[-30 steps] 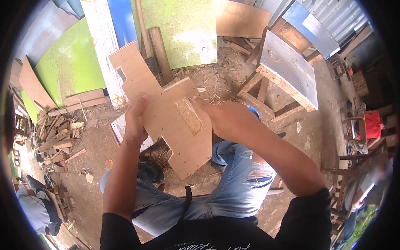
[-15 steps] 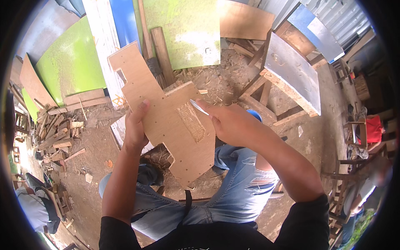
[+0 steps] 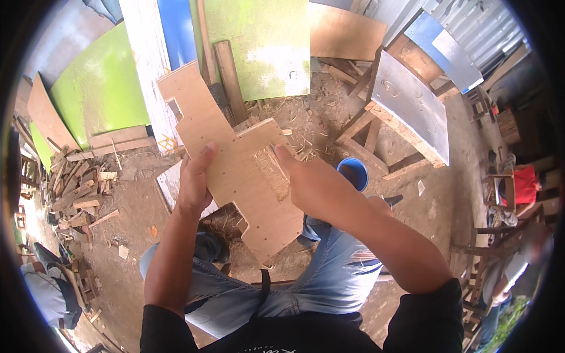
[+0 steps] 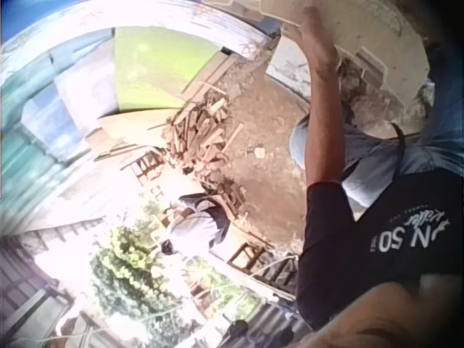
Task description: The person holds a shaped wooden piece in the left hand and uses a small metal scraper in the right hand to remove material from a marked rectangular area on the wood. The person repeatedly scrapes the same region, producing fine wood shavings that fall to the floor.
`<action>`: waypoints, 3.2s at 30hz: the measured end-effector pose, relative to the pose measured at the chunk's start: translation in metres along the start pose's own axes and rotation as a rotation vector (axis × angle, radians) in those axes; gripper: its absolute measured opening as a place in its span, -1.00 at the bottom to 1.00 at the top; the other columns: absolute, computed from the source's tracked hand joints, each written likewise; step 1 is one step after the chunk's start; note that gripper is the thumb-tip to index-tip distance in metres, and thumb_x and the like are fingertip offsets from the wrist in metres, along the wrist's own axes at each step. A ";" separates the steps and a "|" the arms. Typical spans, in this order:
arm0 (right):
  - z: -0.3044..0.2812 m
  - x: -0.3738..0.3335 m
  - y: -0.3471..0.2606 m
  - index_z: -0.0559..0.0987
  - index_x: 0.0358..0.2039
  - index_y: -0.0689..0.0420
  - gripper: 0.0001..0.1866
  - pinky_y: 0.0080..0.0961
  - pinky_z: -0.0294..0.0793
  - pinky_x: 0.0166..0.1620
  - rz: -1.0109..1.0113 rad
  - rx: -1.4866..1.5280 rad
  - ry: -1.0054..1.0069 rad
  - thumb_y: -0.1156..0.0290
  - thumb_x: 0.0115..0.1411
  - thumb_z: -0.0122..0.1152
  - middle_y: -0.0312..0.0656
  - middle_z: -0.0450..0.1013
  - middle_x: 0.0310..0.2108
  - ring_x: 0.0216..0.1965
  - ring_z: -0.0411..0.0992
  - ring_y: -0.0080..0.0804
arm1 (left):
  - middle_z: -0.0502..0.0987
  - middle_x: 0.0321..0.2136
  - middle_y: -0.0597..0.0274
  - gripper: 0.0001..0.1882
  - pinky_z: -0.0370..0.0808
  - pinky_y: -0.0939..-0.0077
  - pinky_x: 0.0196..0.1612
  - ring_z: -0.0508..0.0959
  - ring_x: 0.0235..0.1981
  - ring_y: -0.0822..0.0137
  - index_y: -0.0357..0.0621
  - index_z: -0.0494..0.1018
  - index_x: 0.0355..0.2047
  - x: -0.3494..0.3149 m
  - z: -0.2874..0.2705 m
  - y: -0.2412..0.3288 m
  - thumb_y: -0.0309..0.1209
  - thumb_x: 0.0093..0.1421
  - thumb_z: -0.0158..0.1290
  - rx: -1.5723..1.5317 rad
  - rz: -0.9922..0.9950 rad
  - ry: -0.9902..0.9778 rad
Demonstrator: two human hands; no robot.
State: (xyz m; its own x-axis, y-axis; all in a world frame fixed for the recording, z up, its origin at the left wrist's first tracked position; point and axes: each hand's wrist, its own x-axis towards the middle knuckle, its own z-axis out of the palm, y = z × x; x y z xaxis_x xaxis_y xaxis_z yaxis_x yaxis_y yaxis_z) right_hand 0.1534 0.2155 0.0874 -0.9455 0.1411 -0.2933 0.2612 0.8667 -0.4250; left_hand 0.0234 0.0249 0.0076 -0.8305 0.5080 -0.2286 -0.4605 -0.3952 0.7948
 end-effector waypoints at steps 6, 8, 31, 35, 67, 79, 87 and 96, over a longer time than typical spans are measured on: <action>-0.028 0.004 0.016 0.19 0.41 -0.22 -0.38 -0.41 0.38 -0.51 0.222 0.502 -0.286 0.45 0.34 -0.12 -0.32 0.17 -0.70 -0.67 0.21 -0.60 | 0.49 -0.03 0.06 -0.54 0.54 0.26 0.00 0.54 -0.05 0.22 -0.29 0.28 0.15 0.001 -0.002 0.001 -0.37 0.30 0.07 0.034 0.022 0.012; -0.030 0.005 0.020 0.21 0.40 -0.29 -0.40 -0.43 0.40 -0.52 0.280 0.481 -0.366 0.38 0.36 -0.11 -0.33 0.19 -0.67 -0.65 0.28 -0.59 | 0.47 0.00 0.04 -0.51 0.52 0.25 0.04 0.54 -0.01 0.20 -0.30 0.26 0.18 0.001 -0.003 0.001 -0.30 0.32 0.04 0.069 0.021 -0.027; 0.000 -0.019 0.017 0.33 0.33 -0.17 -0.42 -0.24 0.37 -0.43 0.024 0.070 0.027 0.45 0.28 0.00 0.15 0.39 -0.55 -0.59 0.36 0.01 | 0.52 -0.07 0.09 -0.61 0.55 0.27 -0.04 0.57 -0.10 0.23 -0.27 0.34 0.09 0.005 -0.001 0.000 -0.36 0.32 0.06 0.012 0.040 0.007; 0.008 -0.019 0.018 0.31 0.34 -0.14 -0.40 -0.27 0.38 -0.44 0.030 0.051 0.032 0.47 0.28 0.01 0.09 0.40 -0.57 -0.62 0.35 -0.09 | 0.53 -0.09 0.12 -0.62 0.55 0.29 -0.05 0.57 -0.12 0.24 -0.24 0.36 0.07 0.004 -0.003 -0.002 -0.37 0.30 0.09 0.007 0.037 -0.003; -0.014 -0.010 0.018 0.26 0.38 -0.25 -0.48 -0.60 0.27 -0.63 0.172 0.616 -0.333 0.33 0.43 -0.11 -0.43 0.21 -0.65 -0.71 0.16 -0.66 | 0.51 -0.07 0.10 -0.56 0.57 0.27 -0.05 0.58 -0.09 0.23 -0.26 0.30 0.13 0.009 -0.008 -0.006 -0.31 0.32 0.05 0.028 0.067 -0.011; 0.015 -0.010 0.033 0.40 0.28 -0.17 -0.46 -0.37 0.36 -0.44 -0.087 0.134 0.186 0.45 0.29 0.05 0.10 0.32 -0.60 -0.64 0.27 -0.20 | 0.53 -0.09 0.09 -0.60 0.56 0.29 -0.07 0.58 -0.13 0.25 -0.30 0.37 0.06 0.009 -0.003 -0.003 -0.38 0.27 0.12 -0.029 0.076 0.009; 0.008 -0.013 0.020 0.43 0.25 -0.18 -0.50 -0.14 0.41 -0.38 -0.038 -0.015 0.185 0.40 0.30 0.06 0.14 0.45 -0.51 -0.49 0.47 0.09 | 0.52 -0.07 0.10 -0.56 0.55 0.29 -0.04 0.57 -0.11 0.25 -0.28 0.34 0.10 0.010 -0.003 -0.007 -0.39 0.26 0.13 -0.051 0.072 0.026; 0.025 -0.015 0.009 0.51 0.17 -0.09 -0.54 -0.12 0.51 -0.25 0.025 -0.240 0.318 0.44 0.25 0.00 0.02 0.51 -0.36 -0.30 0.52 0.01 | 0.50 -0.06 0.14 -0.55 0.54 0.27 -0.01 0.56 -0.07 0.25 -0.22 0.30 0.14 0.010 0.000 -0.007 -0.32 0.30 0.08 -0.026 0.081 0.034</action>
State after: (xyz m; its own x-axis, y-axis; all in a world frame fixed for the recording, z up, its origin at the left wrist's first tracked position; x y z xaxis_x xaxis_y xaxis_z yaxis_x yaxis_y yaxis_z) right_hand 0.1753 0.2094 0.0663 -0.9623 0.2720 -0.0051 0.2676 0.9431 -0.1974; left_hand 0.0186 0.0325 -0.0004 -0.8754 0.4472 -0.1836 -0.3990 -0.4539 0.7967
